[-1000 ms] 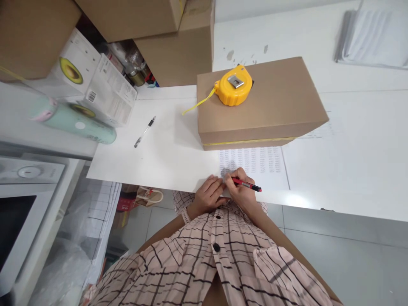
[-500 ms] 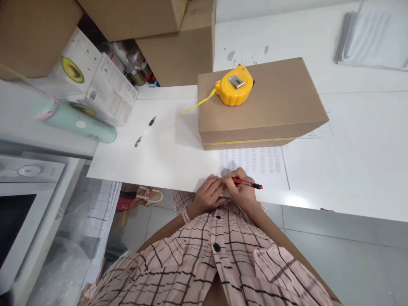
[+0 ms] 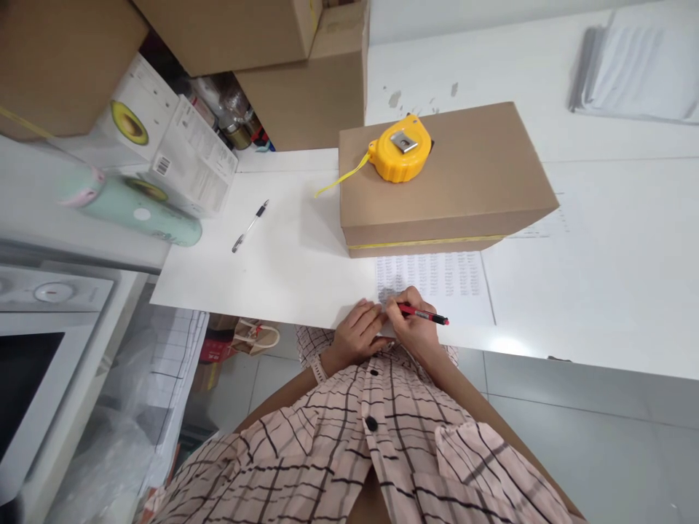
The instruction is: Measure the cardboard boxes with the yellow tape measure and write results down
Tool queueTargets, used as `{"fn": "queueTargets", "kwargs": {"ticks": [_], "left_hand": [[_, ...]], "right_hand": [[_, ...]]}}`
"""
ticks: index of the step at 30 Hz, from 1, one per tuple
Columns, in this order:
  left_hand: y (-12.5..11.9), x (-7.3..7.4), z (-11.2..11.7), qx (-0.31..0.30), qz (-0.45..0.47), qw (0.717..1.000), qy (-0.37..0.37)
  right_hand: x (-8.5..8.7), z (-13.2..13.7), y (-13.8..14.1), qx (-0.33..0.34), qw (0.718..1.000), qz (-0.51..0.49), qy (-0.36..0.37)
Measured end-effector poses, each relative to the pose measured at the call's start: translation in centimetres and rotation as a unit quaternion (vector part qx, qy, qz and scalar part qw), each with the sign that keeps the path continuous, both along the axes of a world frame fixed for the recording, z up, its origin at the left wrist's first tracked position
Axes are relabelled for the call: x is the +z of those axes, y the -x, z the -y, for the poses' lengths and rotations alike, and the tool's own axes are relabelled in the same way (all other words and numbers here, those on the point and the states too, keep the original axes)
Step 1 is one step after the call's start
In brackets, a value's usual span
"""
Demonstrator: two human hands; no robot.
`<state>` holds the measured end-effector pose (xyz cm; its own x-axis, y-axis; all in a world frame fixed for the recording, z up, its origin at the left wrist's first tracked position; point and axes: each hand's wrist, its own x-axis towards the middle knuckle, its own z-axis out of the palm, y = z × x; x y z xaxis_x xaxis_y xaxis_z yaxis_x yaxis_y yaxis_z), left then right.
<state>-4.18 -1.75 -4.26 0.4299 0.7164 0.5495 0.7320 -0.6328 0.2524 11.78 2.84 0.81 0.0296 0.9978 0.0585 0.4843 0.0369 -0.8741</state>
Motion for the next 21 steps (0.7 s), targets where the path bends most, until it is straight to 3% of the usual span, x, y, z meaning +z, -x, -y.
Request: {"fn": "queueTargets", "kwargs": {"ticks": [21], "left_hand": [[-0.06,-0.07,-0.09,0.009,0.009,1.000,-0.022]], "right_hand": [[0.55,-0.16,0.16,-0.003,1.000,-0.001,-0.016]]}}
